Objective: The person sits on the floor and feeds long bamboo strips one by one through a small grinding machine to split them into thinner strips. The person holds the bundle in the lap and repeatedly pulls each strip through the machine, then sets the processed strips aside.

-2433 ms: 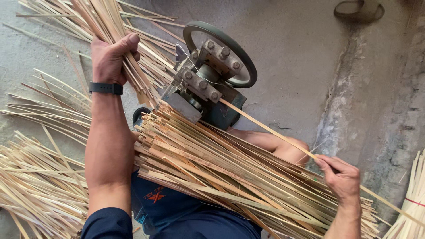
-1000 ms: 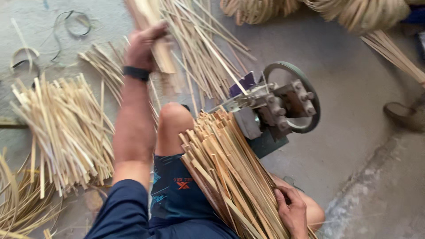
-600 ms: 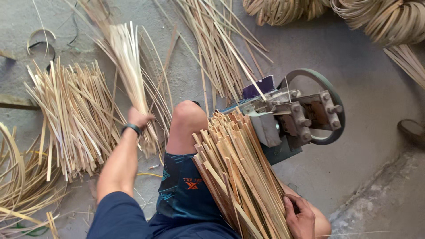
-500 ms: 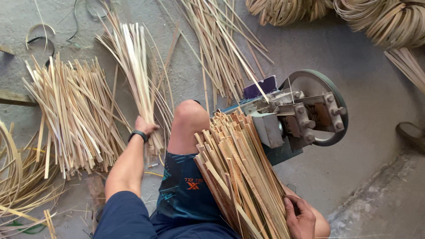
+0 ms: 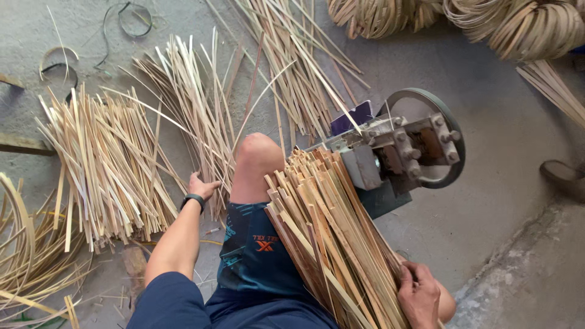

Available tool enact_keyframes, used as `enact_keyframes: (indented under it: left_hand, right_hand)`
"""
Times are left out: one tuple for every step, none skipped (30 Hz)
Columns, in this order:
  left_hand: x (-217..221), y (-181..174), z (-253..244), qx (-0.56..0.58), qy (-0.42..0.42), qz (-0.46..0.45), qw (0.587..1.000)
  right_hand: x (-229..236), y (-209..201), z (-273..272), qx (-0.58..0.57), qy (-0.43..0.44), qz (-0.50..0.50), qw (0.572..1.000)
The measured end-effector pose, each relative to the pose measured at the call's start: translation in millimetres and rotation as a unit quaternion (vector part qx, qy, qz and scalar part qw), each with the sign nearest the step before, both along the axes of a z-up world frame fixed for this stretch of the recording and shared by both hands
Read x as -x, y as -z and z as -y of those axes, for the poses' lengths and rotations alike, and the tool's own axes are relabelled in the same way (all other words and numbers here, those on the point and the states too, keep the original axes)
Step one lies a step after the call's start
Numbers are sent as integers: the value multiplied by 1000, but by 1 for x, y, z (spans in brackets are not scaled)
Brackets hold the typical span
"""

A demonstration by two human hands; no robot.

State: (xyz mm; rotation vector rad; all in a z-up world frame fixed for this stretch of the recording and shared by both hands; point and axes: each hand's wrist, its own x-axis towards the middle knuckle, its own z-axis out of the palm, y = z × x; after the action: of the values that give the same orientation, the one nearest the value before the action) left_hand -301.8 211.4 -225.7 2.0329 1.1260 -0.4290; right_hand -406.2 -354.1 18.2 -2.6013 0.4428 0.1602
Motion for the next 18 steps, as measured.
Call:
enact_keyframes:
  left_hand:
    - [3,-2,2,8,9,9,1000]
    - [6,-4,4,16,18,19,1000]
    - [8,-5,6,25,27,29,999]
    - [10,-7,8,22,32,28,999]
    - [12,-9,9,19,37,27,999]
    - [13,-11,10,17,41,27,999]
    - [15,-13,11,29,27,39,998]
    - [16,-16,12,41,13,52,998]
    - [16,-19,13,54,-1,65,996]
    - [17,-22,13,66,-13,74,995]
    - [17,-26,13,78,-25,83,993]
    - [15,-29,13,91,-37,92,991]
    - [13,-32,12,91,-39,95,990]
    - [10,-34,12,92,-41,98,990]
    - [8,-36,11,92,-44,100,990]
    - [6,-38,10,106,-54,107,987]
    - [4,-39,8,120,-64,114,984]
    - [1,-40,6,134,-74,121,981]
  right_hand:
    - [1,-4,0,30,-10,9,999]
    - [3,-9,1,60,-21,17,998]
    - [5,-13,1,72,-12,1,997]
    - [8,-17,2,84,-3,-15,996]
    - [10,-21,4,95,6,-30,995]
    - [12,-25,7,79,2,-4,997]
    - [16,-29,12,62,-3,21,998]
    - [20,-31,16,46,-7,47,998]
    - [23,-31,20,49,-9,37,998]
    - [25,-32,25,52,-11,27,998]
    - [28,-30,28,55,-12,17,998]
    - [31,-27,28,32,-6,14,999]
    - [34,-23,28,8,0,9,1000]
    - [35,-20,28,-16,5,5,1000]
    - [36,-18,27,-25,10,-4,1000]
    - [36,-16,25,-35,14,-12,999]
    - [37,-16,23,-44,19,-22,999]
    - [38,-18,19,-44,24,-22,999]
